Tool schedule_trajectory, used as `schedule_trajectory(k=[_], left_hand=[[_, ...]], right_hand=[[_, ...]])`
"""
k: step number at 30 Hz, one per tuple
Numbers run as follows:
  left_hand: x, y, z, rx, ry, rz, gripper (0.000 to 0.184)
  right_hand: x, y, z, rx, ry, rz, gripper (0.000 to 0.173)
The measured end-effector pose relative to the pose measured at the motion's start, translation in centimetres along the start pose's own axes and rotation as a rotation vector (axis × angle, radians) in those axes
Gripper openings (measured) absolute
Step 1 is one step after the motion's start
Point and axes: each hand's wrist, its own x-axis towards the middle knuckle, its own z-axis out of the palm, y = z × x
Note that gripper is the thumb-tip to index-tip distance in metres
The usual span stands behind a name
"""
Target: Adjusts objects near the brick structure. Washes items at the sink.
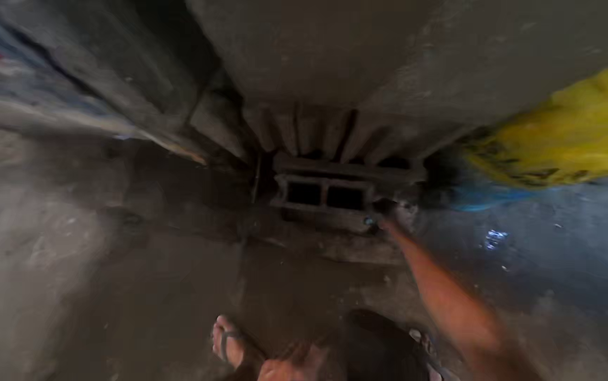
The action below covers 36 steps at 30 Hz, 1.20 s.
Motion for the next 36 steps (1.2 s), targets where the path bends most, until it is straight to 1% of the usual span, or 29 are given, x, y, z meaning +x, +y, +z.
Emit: schedule_trajectory(k=[2, 4, 7, 8, 10, 11, 12, 13, 15, 16, 18, 19, 20, 23, 26, 28, 30, 31, 32, 33, 34, 35, 36], left_hand=[[0.2, 0.0, -0.2, -0.005, -0.042, -0.005, 0.045], [0.3, 0.3, -0.7, -0.029, -0.116, -0.020, 0.047], [0.0, -0.6, -0.4, -0.069, -0.159, -0.052, 0.050], [-0.2, -0.7, -0.4, -0.087, -0.183, -0.070, 0.050], [-0.4, -0.7, -0.4, -0.112, -0.232, -0.097, 0.052], [-0.7, -0.6, -0.3, -0.122, -0.247, -0.102, 0.052], [-0.9, -0.6, -0.2, -0.132, -0.257, -0.102, 0.052], [-1.1, -0.5, -0.3, -0.138, -0.250, -0.091, 0.052], [-1.3, -0.6, -0.2, -0.142, -0.213, -0.059, 0.051], [-1.4, -0.8, -0.1, -0.141, -0.192, -0.046, 0.050], [-1.6, -1.1, 0.1, -0.127, -0.158, -0.027, 0.050], [-1.5, -1.4, 0.1, -0.120, -0.136, -0.011, 0.050], [-1.4, -1.6, 0.2, -0.115, -0.125, -0.001, 0.050], [-1.4, -2.2, 0.4, -0.088, -0.104, -0.010, 0.049], [-1.3, -2.0, 0.2, -0.089, -0.127, -0.032, 0.050], [-1.4, -1.9, 0.3, -0.116, -0.129, -0.046, 0.051], [-1.5, -1.4, 0.3, -0.160, -0.159, -0.070, 0.050], [-1.7, -1.2, 0.3, -0.196, -0.175, -0.087, 0.049], [-1.9, -1.2, 0.3, -0.233, -0.182, -0.103, 0.049], [-2.3, -1.4, 0.2, -0.270, -0.180, -0.123, 0.047], [-2.9, -1.7, 0.0, -0.305, -0.162, -0.151, 0.046], [-3.9, -2.0, -0.3, -0.340, -0.116, -0.175, 0.045], [-5.2, -2.2, -0.7, -0.367, -0.045, -0.186, 0.044]], right_hand=[[0.2, -4.7, -1.6, -0.053, -0.077, 0.006, 0.034], [-0.4, -7.5, -3.2, 0.034, -0.119, 0.010, 0.038], [-0.3, -6.4, -3.1, 0.281, -0.090, 0.065, 0.039], [0.2, -4.9, -2.7, 0.317, -0.078, 0.048, 0.040], [0.8, 0.0, -0.6, 0.385, 0.080, -0.111, 0.040], [-0.4, -0.1, -1.9, 0.328, -0.025, 0.030, 0.040], [-1.8, -0.9, -3.0, 0.192, -0.095, 0.159, 0.039], [-3.2, -1.7, -3.6, 0.051, -0.109, 0.206, 0.039], [-4.3, -2.2, -2.8, -0.141, -0.098, 0.222, 0.041], [-4.3, -1.9, -1.6, -0.164, -0.097, 0.231, 0.046], [-3.5, -0.6, 1.5, -0.120, -0.087, 0.264, 0.062], [-3.2, -0.7, 2.4, -0.108, -0.080, 0.276, 0.067], [-3.0, -1.2, 3.0, -0.116, -0.066, 0.291, 0.069], [-2.7, -2.0, 3.9, -0.077, -0.022, 0.304, 0.067], [-2.2, -1.4, 2.6, 0.040, -0.051, 0.309, 0.052], [-1.9, -2.0, 1.2, 0.239, -0.028, 0.298, 0.042], [-3.1, -3.3, -1.4, 0.383, -0.046, 0.237, 0.041], [-4.5, -4.0, -3.1, 0.371, -0.054, 0.220, 0.043], [-6.1, -4.3, -4.8, 0.298, -0.043, 0.215, 0.043], [-8.1, -4.1, -6.3, 0.171, -0.046, 0.215, 0.042], [-10.5, -3.9, -7.5, 0.044, -0.088, 0.224, 0.042], [-13.4, -3.9, -8.7, -0.096, -0.151, 0.219, 0.040], [-16.9, -4.8, -10.2, -0.226, -0.225, 0.198, 0.038]])
